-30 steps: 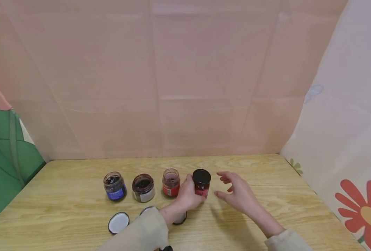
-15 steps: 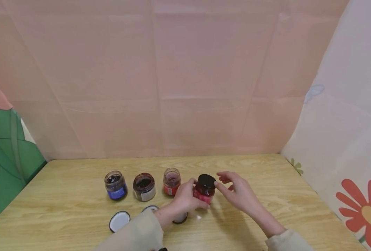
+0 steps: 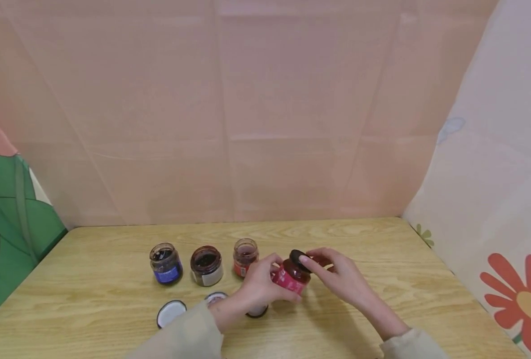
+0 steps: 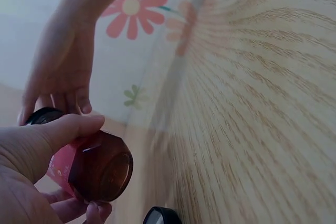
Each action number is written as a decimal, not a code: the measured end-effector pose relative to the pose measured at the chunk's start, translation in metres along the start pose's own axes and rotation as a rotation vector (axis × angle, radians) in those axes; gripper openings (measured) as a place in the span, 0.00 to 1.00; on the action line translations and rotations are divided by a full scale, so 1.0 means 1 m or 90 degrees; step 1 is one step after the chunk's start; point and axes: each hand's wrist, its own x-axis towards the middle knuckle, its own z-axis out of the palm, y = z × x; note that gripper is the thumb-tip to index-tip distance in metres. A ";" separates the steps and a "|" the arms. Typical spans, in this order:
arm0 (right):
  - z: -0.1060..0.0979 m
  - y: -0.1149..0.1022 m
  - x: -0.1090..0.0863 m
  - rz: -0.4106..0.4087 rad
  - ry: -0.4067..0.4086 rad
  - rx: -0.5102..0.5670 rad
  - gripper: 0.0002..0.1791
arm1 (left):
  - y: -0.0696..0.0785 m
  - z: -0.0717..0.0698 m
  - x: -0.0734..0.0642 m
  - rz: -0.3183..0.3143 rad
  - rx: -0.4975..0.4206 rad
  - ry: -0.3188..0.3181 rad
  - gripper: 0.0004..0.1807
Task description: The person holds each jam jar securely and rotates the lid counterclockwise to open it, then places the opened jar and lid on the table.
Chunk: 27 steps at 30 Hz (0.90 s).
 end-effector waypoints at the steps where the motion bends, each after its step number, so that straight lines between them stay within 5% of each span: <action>1: 0.000 0.000 0.000 0.007 -0.003 0.001 0.25 | 0.000 -0.001 0.000 0.001 -0.002 -0.002 0.31; 9: 0.002 -0.003 0.000 0.013 -0.005 0.001 0.23 | -0.003 -0.004 -0.007 0.004 -0.022 -0.036 0.29; 27: 0.009 -0.022 0.006 0.101 0.037 -0.024 0.26 | -0.003 -0.019 -0.009 0.015 -0.108 -0.021 0.31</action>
